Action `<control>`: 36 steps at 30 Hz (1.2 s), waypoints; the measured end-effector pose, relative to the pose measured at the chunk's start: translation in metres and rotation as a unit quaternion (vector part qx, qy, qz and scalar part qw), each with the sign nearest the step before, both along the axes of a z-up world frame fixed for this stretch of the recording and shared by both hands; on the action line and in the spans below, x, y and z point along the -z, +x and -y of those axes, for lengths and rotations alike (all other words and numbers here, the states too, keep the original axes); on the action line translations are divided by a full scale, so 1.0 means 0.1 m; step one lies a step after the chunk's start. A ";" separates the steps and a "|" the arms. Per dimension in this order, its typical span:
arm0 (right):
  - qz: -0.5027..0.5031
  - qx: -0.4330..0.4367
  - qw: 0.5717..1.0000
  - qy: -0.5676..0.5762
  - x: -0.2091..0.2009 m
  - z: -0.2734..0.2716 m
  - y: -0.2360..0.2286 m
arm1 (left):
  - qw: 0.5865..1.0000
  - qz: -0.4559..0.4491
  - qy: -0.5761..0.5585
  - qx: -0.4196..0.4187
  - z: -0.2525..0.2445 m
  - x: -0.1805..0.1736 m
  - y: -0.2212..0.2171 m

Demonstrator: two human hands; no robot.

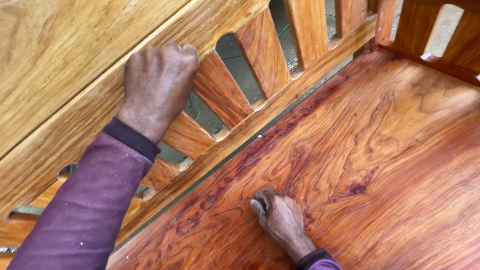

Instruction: The person sands the slats of a wooden bench with sandpaper to smooth the surface.

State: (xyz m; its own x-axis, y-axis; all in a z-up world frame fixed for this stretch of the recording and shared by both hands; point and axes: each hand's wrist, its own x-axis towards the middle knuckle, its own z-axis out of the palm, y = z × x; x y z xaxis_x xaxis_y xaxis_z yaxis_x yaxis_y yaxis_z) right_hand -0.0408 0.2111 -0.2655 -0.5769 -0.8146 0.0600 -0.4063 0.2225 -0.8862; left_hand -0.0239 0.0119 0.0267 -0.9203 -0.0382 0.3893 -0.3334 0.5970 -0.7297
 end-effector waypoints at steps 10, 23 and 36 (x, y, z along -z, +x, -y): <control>-0.005 -0.005 1.000 0.002 -0.05 0.00 -0.02 | 0.999 0.005 0.004 -0.047 0.12 0.03 -0.10; 0.016 -0.017 1.000 -0.018 -0.09 -0.04 -0.05 | 0.998 -0.031 0.005 -0.047 -0.04 0.00 0.12; 0.001 -0.012 0.999 -0.030 -0.08 -0.05 -0.05 | 0.971 -0.234 0.038 -0.028 -0.08 0.57 0.54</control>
State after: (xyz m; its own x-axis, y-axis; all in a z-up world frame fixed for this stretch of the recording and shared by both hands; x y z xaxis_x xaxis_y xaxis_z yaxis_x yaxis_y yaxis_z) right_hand -0.0462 0.2164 -0.2572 -0.5574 -0.8232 0.1076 -0.4095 0.1599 -0.8982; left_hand 0.0297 0.0204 -0.0301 -0.6389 -0.1274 0.7587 -0.6514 0.6143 -0.4454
